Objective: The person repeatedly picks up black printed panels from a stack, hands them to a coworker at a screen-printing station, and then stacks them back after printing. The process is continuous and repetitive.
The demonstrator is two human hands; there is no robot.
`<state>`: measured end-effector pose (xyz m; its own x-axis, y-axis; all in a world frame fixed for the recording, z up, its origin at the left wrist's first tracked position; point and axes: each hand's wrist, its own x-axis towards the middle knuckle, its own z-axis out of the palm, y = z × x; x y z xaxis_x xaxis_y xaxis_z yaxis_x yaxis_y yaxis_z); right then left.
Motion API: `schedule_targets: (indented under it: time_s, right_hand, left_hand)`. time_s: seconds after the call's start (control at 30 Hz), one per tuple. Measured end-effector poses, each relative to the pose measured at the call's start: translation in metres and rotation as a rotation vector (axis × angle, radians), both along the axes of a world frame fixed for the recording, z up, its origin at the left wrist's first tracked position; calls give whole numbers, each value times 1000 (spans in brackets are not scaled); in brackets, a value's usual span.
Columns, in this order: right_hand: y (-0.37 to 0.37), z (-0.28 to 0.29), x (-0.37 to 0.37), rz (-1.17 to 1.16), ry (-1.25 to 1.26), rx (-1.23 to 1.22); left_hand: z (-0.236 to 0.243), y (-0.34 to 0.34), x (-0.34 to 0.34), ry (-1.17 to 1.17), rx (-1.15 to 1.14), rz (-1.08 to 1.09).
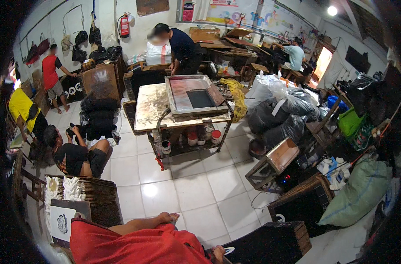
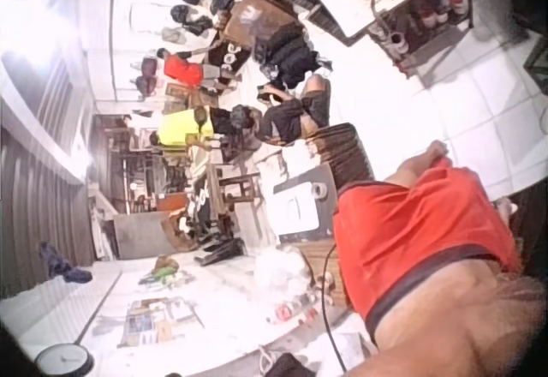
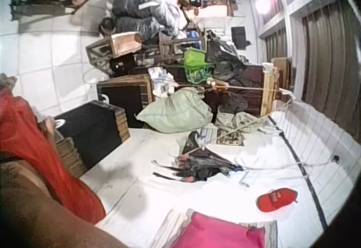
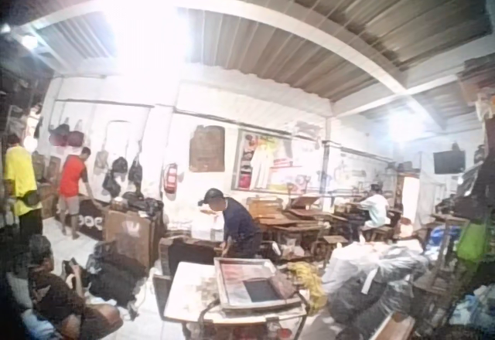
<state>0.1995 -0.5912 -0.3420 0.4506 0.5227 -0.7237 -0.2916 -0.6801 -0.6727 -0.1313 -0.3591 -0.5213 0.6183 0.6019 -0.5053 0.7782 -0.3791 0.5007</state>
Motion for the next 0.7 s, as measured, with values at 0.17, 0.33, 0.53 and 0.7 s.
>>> schedule_targets:
  time_s: [0.17,0.33,0.53,0.7]
  right_hand:
    - [22,-6,1,81,-58,-41]
    - [33,-12,6,129,-72,-49]
    - [42,-18,15,184,-92,-56]
    - [47,-18,19,213,-99,-63]
  left_hand:
    - [17,4,-6,62,-139,21]
    - [74,5,-9,149,-273,70]
    - [83,2,-2,119,-123,59]
    - [69,1,6,93,-80,145]
